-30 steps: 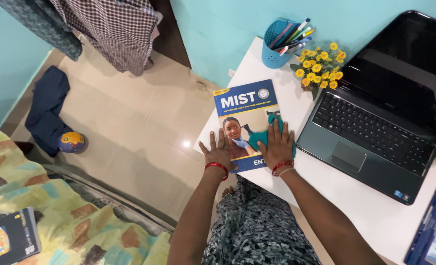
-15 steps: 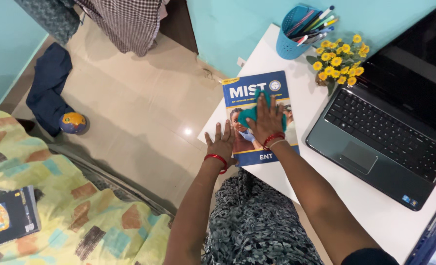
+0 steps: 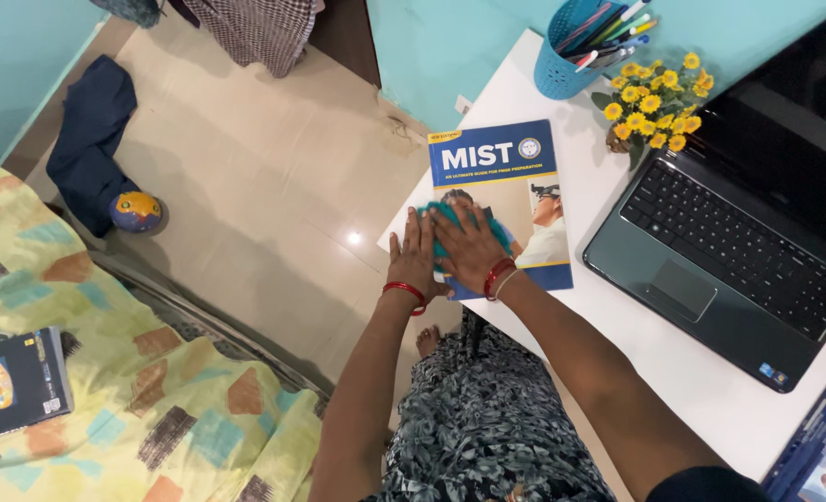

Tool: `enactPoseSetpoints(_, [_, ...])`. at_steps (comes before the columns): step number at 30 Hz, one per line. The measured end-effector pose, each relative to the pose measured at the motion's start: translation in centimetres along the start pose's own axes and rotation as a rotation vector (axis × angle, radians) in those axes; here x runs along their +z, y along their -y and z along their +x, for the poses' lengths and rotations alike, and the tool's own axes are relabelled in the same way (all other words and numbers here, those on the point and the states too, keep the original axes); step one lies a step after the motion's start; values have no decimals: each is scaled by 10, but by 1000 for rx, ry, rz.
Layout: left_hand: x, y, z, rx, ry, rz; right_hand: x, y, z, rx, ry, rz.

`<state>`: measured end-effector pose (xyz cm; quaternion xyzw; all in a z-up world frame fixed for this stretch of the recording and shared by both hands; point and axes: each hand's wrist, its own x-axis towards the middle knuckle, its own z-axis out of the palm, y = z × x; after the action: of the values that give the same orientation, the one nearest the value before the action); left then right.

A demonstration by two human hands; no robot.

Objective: The person wipes a white desk surface with a teal cloth, then picks up pens and pencils from a nearby bed and places them into a blue pen holder on the desk. The person then wipes the covers of two textbooks with the cloth and places them on the desk.

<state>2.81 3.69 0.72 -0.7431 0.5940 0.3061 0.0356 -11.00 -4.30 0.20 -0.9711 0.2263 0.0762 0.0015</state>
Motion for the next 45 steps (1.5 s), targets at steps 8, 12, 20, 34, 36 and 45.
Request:
enactPoseSetpoints(8, [0, -2, -5, 7, -30, 26, 18, 7, -42, -160, -44, 15])
enactPoseSetpoints(12, [-3, -6, -4, 12, 14, 53, 17, 3, -43, -135, 76, 27])
enactPoseSetpoints(20, [-5, -11, -4, 22, 72, 66, 29, -34, -35, 228, -89, 17])
enactPoseSetpoints(34, [0, -7, 2, 22, 80, 133, 62, -53, -96, 694, -229, 215])
enactPoseSetpoints(36, [1, -7, 1, 23, 74, 128, 64, -41, -106, 696, -267, 232])
enactPoseSetpoints(45, [-1, -5, -1, 25, 60, 116, 49, -1, -74, 646, -167, 157])
